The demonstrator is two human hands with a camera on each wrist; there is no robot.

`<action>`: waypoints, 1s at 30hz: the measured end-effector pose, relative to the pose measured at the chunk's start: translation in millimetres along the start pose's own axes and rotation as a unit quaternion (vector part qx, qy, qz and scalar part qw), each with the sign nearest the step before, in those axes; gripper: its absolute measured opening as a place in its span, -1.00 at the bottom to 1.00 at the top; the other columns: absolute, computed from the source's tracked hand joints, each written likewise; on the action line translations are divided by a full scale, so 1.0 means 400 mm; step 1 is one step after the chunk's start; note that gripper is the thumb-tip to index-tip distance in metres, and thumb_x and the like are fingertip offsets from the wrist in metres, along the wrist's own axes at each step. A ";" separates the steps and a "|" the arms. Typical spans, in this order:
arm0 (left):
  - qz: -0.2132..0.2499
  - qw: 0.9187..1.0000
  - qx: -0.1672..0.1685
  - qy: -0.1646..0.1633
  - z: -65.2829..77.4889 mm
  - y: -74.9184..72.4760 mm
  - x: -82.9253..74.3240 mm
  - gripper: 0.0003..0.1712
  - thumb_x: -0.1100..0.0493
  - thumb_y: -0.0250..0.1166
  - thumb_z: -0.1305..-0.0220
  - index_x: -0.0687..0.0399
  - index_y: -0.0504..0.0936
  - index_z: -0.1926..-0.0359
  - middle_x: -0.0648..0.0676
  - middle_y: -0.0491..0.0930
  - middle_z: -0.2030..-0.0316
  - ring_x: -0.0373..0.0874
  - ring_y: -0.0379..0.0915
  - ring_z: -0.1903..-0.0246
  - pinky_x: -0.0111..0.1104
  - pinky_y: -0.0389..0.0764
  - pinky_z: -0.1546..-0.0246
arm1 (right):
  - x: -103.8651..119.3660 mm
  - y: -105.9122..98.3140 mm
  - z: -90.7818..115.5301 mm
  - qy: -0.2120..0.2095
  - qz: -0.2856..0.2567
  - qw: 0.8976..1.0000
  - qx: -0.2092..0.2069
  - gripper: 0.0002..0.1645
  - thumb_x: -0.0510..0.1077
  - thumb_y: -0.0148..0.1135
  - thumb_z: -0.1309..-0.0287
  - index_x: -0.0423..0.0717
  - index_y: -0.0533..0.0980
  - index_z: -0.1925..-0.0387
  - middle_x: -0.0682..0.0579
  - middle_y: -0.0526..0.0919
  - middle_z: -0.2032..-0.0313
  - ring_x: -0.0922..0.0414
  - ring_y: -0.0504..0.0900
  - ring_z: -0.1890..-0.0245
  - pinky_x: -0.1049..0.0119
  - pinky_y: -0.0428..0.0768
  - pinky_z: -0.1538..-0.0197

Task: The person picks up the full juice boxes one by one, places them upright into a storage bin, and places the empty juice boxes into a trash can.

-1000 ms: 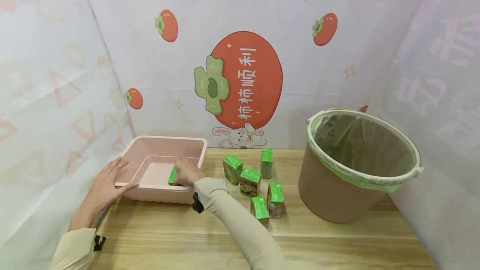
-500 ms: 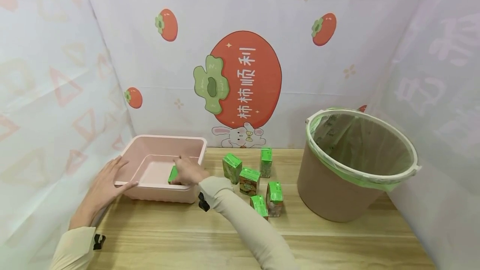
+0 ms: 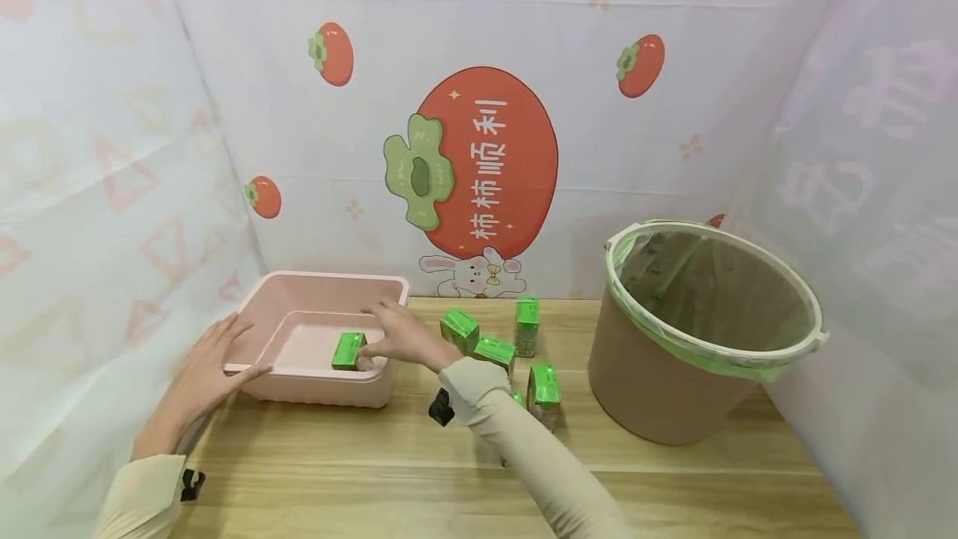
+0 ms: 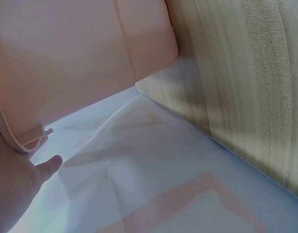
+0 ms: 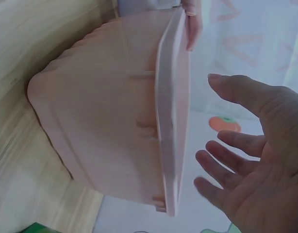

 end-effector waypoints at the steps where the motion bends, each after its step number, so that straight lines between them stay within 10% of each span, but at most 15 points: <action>1: 0.002 1.000 0.000 -0.002 0.001 -0.002 -0.001 0.06 -0.26 0.48 -0.22 0.22 0.31 -0.53 0.44 0.12 -0.57 0.52 -0.05 -0.53 0.40 -0.04 -0.48 | -0.001 -0.008 0.011 0.001 -0.007 1.000 -0.002 -0.16 -0.08 0.52 -0.29 -0.21 0.39 -0.49 -0.21 0.44 -0.42 -0.12 0.48 -0.40 0.06 0.51 -0.41; 30: 0.002 1.000 0.007 0.001 0.000 -0.005 -0.005 0.05 -0.25 0.47 -0.24 0.26 0.30 -0.53 0.46 0.09 -0.57 0.56 -0.04 -0.50 0.44 0.01 -0.42 | -0.162 -0.070 0.335 0.008 -0.051 0.998 -0.037 -0.15 -0.08 0.56 -0.23 -0.27 0.42 -0.45 -0.34 0.43 -0.41 -0.31 0.43 -0.41 -0.30 0.52 -0.32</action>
Point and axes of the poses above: each hand's wrist, its own z-axis away from the middle knuckle, its own y-axis out of the palm, x = y × z, the point moved 7 cm from there along -z, towards the middle knuckle
